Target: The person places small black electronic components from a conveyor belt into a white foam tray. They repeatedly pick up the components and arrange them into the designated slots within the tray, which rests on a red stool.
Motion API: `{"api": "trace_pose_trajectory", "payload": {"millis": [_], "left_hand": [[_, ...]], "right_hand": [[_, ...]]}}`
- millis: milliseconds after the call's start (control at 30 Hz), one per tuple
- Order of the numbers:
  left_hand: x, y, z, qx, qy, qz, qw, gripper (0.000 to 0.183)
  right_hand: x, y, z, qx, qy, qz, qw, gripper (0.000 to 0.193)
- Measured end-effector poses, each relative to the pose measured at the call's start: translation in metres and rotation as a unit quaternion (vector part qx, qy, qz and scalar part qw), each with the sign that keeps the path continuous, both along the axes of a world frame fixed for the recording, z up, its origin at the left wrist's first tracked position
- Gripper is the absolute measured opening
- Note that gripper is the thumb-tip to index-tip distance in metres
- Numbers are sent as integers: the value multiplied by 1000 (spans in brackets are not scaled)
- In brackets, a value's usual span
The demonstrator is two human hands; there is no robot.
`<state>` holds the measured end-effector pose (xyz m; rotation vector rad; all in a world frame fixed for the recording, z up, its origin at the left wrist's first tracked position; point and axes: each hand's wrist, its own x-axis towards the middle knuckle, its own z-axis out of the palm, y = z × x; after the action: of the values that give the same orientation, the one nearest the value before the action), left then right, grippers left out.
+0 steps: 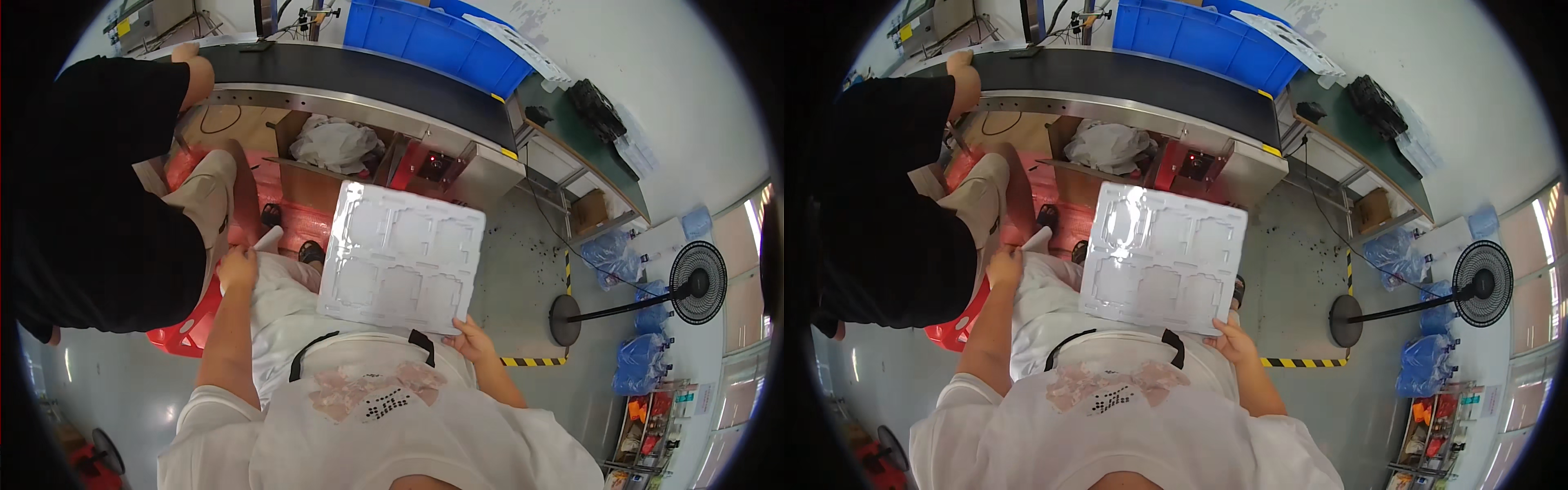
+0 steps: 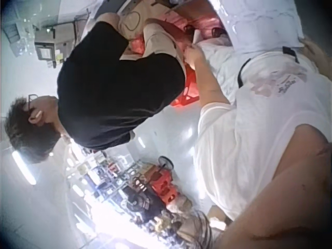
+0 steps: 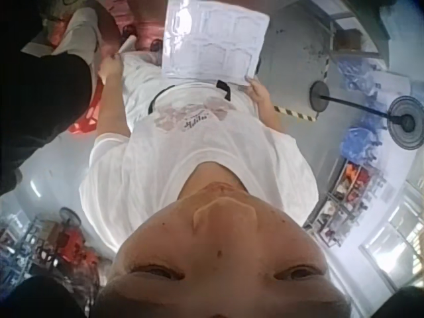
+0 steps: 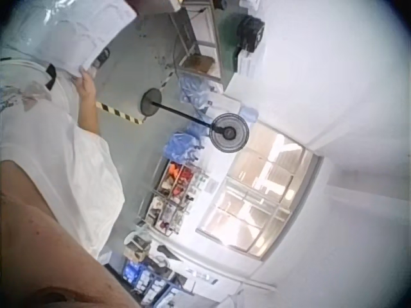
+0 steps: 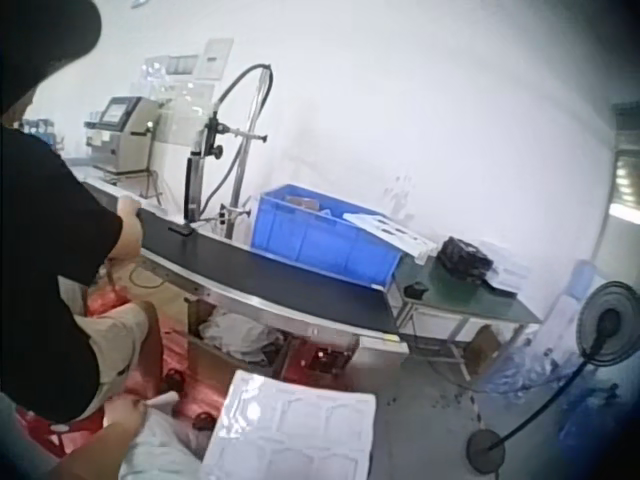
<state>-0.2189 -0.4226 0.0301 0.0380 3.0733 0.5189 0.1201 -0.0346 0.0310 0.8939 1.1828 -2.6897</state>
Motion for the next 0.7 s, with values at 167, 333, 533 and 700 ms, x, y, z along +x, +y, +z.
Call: {"api": "trace_pose_trajectory", "payload": {"millis": [167, 333, 533, 700], "left_hand": [[7, -28, -8, 17, -27, 41, 999, 38], [13, -20, -1, 4, -21, 23, 1000, 36], [28, 29, -2, 26, 184, -145, 972, 37], [87, 105, -6, 120, 131, -380, 908, 44]], "right_hand": [[-12, 19, -53, -35, -81, -33, 996, 30], [-44, 33, -49, 123, -253, -6, 960, 38], [-68, 46, -42, 279, -350, 99, 888, 51], [-68, 41, -68, 422, -373, 52, 825, 46]]}}
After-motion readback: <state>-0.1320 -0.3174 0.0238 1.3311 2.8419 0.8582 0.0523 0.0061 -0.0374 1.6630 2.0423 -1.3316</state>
